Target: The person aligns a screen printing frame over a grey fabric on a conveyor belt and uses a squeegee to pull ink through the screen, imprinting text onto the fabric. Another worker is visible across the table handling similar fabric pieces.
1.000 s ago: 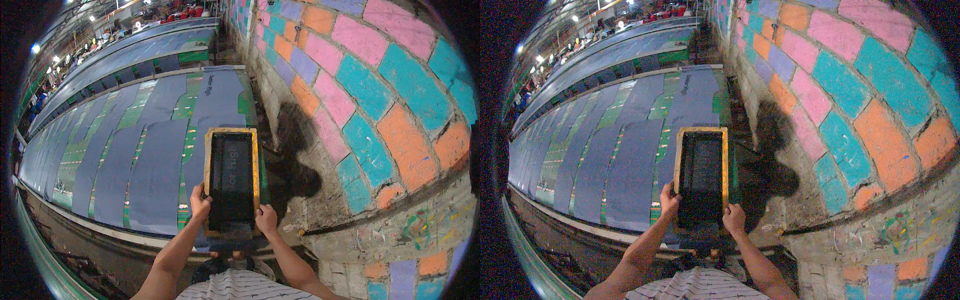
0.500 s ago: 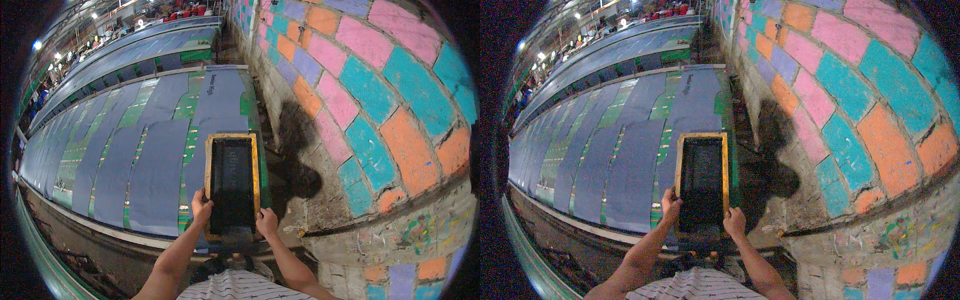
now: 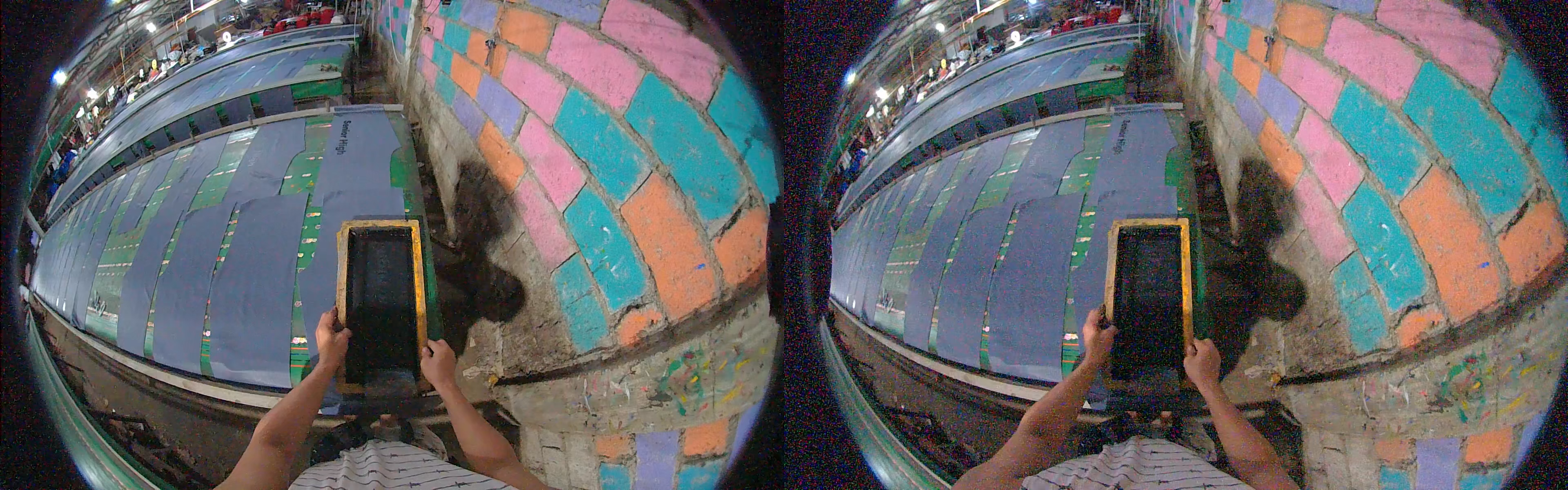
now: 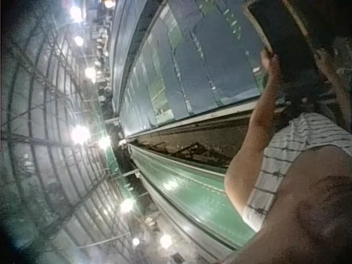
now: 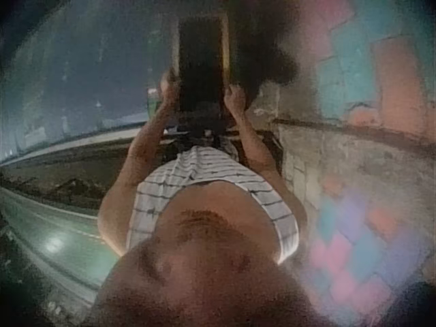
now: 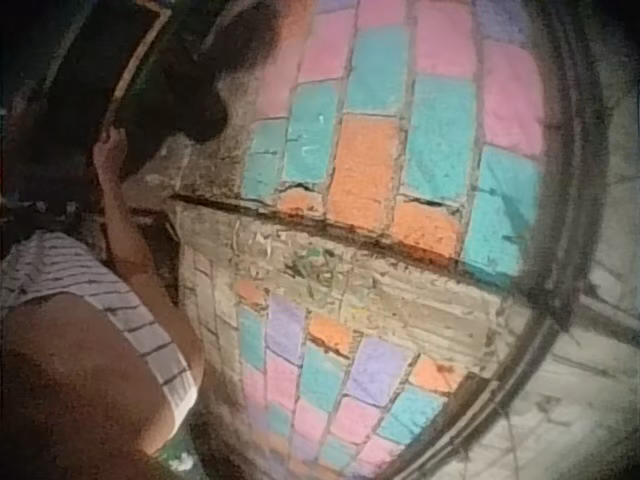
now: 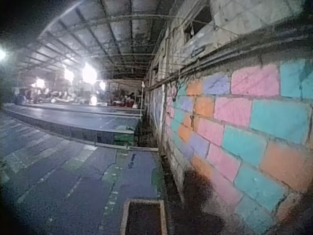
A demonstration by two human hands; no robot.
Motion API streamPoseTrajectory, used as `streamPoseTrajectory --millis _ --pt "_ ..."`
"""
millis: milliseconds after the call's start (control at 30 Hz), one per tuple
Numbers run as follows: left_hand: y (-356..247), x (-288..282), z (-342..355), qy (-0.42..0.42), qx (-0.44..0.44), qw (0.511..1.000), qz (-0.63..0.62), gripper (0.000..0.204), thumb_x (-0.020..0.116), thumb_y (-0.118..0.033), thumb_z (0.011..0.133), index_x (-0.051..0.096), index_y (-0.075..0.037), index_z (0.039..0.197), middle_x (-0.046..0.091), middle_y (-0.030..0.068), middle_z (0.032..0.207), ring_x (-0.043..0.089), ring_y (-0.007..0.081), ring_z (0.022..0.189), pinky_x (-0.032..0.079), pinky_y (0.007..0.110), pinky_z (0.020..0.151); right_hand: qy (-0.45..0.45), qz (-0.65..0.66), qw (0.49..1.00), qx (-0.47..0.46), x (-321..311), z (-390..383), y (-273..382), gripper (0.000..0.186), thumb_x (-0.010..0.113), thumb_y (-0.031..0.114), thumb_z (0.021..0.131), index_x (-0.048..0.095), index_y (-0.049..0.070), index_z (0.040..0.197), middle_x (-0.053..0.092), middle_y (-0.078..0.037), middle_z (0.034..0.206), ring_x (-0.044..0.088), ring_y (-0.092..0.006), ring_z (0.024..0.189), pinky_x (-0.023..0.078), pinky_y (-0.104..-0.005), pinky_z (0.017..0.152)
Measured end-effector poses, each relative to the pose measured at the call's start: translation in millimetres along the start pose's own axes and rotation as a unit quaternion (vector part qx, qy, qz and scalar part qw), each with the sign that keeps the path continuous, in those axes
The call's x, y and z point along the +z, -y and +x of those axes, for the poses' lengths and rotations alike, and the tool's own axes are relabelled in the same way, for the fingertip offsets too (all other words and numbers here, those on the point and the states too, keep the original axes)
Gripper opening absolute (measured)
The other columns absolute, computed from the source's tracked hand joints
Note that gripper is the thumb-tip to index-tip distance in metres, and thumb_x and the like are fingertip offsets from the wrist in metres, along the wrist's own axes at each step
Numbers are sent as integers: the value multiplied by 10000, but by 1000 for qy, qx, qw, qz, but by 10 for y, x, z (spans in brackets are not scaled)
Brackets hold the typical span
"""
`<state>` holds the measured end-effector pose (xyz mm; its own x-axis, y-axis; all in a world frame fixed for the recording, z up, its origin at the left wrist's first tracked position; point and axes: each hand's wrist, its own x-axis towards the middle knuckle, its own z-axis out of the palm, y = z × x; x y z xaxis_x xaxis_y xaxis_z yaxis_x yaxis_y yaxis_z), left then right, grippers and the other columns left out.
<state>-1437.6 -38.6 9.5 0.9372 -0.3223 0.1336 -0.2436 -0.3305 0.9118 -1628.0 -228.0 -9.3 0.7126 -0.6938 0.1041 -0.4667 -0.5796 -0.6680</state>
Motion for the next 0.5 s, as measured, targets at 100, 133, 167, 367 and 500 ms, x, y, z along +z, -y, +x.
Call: streamPoseTrajectory --millis 100,133,167,367,500 --pt "84 -13 7 -1 17 1000 6 566 672 41 668 610 21 1230 567 117 932 582 280 868 486 364 825 -6 2 1000 -10 -9 -7 45 169 683 147 859 682 -4 935 615 -194 896 622 -398 851 501 -499 756" --pt "95 -5 3 -2 17 1000 6 570 673 37 669 607 28 1235 571 122 940 585 288 873 487 366 828 -10 3 1000 -13 -7 -10 46 170 682 147 861 680 -8 931 615 -195 900 622 -398 853 500 -500 756" --pt "106 3 -2 -3 18 1000 7 574 673 33 670 605 34 1240 575 127 947 587 296 878 488 368 831 -14 4 1000 -15 -6 -12 47 170 680 147 862 677 -11 926 615 -196 903 622 -398 856 500 -500 756" --pt "226 51 0 -11 36 999 7 608 666 12 690 587 46 1293 619 169 1046 619 341 984 490 394 898 -16 -23 1000 -13 51 -31 -32 248 678 160 867 695 -11 1046 620 -203 945 626 -403 901 510 -500 787" --pt "140 53 10 18 -21 999 35 604 659 5 703 585 38 1301 629 178 1085 625 353 1037 483 402 934 25 -26 999 9 34 -7 -63 296 676 172 875 694 -11 1106 630 -209 981 633 -407 933 517 -502 809"
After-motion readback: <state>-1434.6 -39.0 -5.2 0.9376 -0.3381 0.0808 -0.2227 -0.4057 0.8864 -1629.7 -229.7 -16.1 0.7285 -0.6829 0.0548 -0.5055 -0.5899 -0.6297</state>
